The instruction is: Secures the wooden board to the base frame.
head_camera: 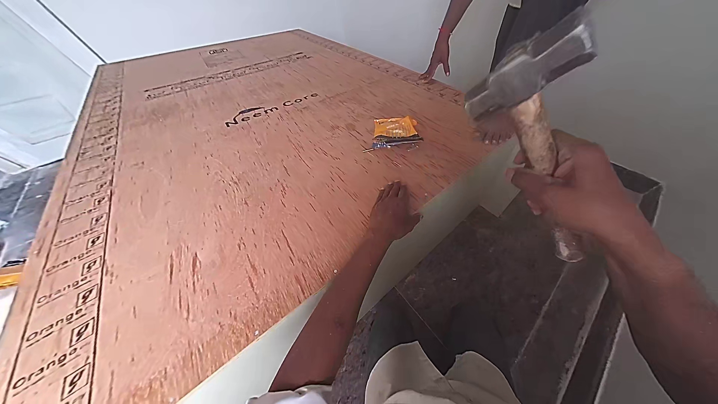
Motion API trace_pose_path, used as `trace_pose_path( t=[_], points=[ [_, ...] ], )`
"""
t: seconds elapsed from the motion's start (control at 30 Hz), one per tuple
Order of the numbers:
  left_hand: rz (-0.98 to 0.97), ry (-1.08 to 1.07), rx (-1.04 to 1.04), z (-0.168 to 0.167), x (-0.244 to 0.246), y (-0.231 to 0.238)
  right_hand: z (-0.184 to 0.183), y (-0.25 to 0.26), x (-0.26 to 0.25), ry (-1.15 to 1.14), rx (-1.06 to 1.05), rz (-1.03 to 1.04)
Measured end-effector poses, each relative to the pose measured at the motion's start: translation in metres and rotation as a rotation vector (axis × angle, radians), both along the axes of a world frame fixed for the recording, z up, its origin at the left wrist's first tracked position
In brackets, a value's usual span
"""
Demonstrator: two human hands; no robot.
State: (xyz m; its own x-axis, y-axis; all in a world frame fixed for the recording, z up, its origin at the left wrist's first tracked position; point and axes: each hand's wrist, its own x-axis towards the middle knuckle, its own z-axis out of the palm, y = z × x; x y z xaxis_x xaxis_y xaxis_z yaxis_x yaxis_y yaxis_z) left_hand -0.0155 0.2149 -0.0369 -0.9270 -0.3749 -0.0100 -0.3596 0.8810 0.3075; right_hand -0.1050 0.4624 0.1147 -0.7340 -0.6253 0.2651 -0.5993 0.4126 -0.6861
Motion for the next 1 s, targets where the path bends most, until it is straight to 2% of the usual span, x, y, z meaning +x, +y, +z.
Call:
trace_pose_path(
  t=[0.07, 0.13, 0.17, 0.27, 0.3, 0.37, 0.43, 0.57, 0.63, 0.67, 0.7, 0.73, 0.8, 0.83, 0.87, 0.9, 1.0],
  points=[
    [0.015, -0.018, -0.05, -0.006, -0.002, 0.002, 0.006, -0.009, 0.0, 0.078, -0.114, -0.004],
    [0.025, -0.029, -0.075, -0.008, -0.003, 0.004, -0.005, -0.023, -0.003, 0.11, -0.076, 0.006],
    [0.021, -0.031, -0.081, -0.009, -0.003, 0.005, -0.019, -0.029, -0.003, 0.119, 0.023, 0.016],
    [0.019, -0.032, -0.08, -0.008, -0.003, 0.007, -0.058, -0.053, -0.008, -0.071, 0.623, 0.06],
    [0.011, -0.044, -0.078, -0.008, -0.002, 0.009, -0.071, -0.055, -0.013, -0.166, 0.665, 0.064],
    [0.014, -0.047, -0.073, -0.002, -0.004, 0.004, -0.066, -0.052, -0.021, -0.238, 0.592, 0.041],
    [0.005, -0.034, -0.081, -0.008, -0.002, 0.003, -0.05, -0.034, -0.015, -0.221, 0.427, 0.019],
    [-0.003, -0.015, -0.098, -0.01, -0.003, 0.006, 0.008, -0.014, 0.003, 0.08, -0.083, 0.009],
    [0.003, -0.012, -0.108, -0.008, -0.003, 0.007, 0.018, -0.022, 0.006, 0.186, -0.29, -0.007],
    [0.007, -0.007, -0.114, -0.009, -0.003, 0.007, 0.013, -0.026, 0.007, 0.211, -0.293, -0.022],
    [0.008, 0.003, -0.118, -0.012, -0.002, 0.006, 0.0, -0.03, 0.006, 0.221, -0.203, -0.034],
    [0.01, 0.023, -0.118, -0.013, -0.004, 0.005, -0.017, -0.034, 0.004, 0.202, -0.028, -0.018],
    [0.004, 0.046, -0.116, -0.013, -0.005, 0.003, -0.054, -0.049, -0.003, 0.044, 0.452, 0.028],
    [0.002, 0.045, -0.104, -0.015, -0.004, 0.007, -0.07, -0.055, -0.008, -0.037, 0.622, 0.05],
    [-0.001, 0.036, -0.098, -0.014, -0.003, 0.009, -0.076, -0.056, -0.011, -0.085, 0.667, 0.056],
    [0.01, 0.032, -0.095, -0.009, -0.006, 0.005, -0.066, -0.058, -0.014, -0.091, 0.646, 0.059],
    [0.027, 0.011, -0.089, -0.009, -0.006, 0.005, -0.029, -0.033, -0.004, -0.025, 0.351, 0.035]
  ],
)
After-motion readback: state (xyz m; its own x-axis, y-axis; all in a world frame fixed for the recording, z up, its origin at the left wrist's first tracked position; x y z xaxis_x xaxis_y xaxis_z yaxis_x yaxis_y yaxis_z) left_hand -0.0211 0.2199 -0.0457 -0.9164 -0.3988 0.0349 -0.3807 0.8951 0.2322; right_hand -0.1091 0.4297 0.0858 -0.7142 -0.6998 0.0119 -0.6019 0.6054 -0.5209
